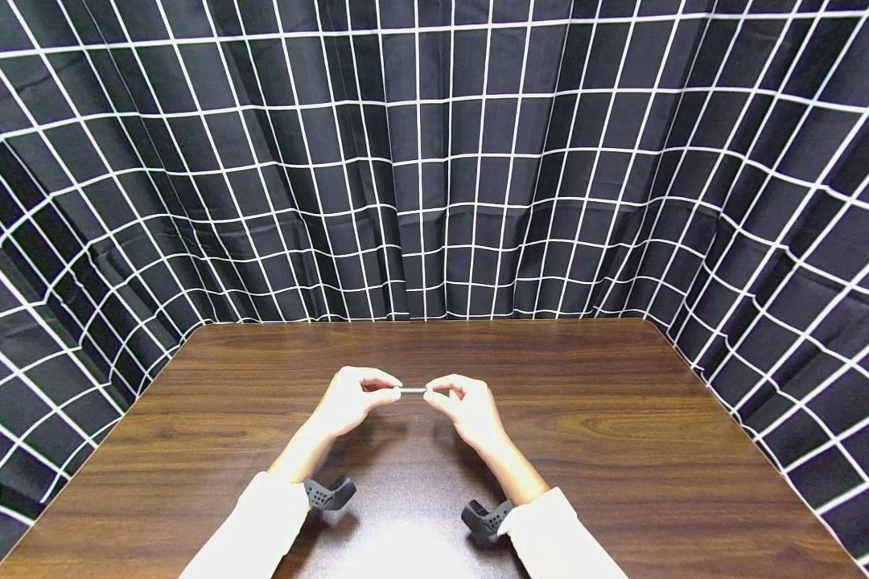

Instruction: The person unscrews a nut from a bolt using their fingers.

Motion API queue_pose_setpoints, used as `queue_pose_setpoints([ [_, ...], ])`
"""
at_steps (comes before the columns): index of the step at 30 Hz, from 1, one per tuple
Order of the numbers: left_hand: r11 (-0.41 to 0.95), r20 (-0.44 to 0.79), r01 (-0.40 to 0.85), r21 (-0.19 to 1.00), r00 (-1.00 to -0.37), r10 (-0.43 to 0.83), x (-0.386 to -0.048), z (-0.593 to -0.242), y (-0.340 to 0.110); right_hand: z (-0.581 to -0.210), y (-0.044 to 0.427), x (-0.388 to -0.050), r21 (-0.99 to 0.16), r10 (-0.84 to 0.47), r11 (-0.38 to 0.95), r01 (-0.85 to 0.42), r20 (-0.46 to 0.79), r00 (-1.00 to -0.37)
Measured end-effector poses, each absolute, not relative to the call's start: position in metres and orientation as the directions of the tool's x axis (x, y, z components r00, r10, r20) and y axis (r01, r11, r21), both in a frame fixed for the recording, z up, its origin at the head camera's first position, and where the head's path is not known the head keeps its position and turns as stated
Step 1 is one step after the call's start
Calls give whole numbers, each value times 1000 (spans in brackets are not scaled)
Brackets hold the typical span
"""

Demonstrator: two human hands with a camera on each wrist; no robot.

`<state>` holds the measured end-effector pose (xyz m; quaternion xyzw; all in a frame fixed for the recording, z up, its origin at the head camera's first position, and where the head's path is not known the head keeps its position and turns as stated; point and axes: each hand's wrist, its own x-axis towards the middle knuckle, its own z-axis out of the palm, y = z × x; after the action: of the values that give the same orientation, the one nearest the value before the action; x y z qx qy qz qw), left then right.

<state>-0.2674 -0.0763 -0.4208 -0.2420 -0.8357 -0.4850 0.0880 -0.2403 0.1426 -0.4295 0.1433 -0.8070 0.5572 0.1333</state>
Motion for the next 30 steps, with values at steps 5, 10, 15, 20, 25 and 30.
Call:
queue_pose_setpoints([
  [5,426,366,481,766,-872,326,-270,-427,-80,-435,144,-243,-819,-99,422,-389,385,-918],
  [10,473,352,478,740,-875,333,-273,-432,-84,-438,146,-245,-746,-122,565,-353,348,-930],
  [15,502,319,460,732,-883,344,-275,-439,-87,-439,148,-245,-645,-166,680,-348,327,-930],
  [20,517,288,451,728,-885,366,-276,-444,-90,-441,154,-244,-561,-160,769,-306,293,-942],
  [25,546,269,437,715,-893,362,-277,-446,-93,-443,159,-245,-516,-121,821,-243,259,-958],
  [30,569,253,426,703,-898,360,-276,-446,-95,-444,162,-245,-493,-103,846,-200,218,-971],
])
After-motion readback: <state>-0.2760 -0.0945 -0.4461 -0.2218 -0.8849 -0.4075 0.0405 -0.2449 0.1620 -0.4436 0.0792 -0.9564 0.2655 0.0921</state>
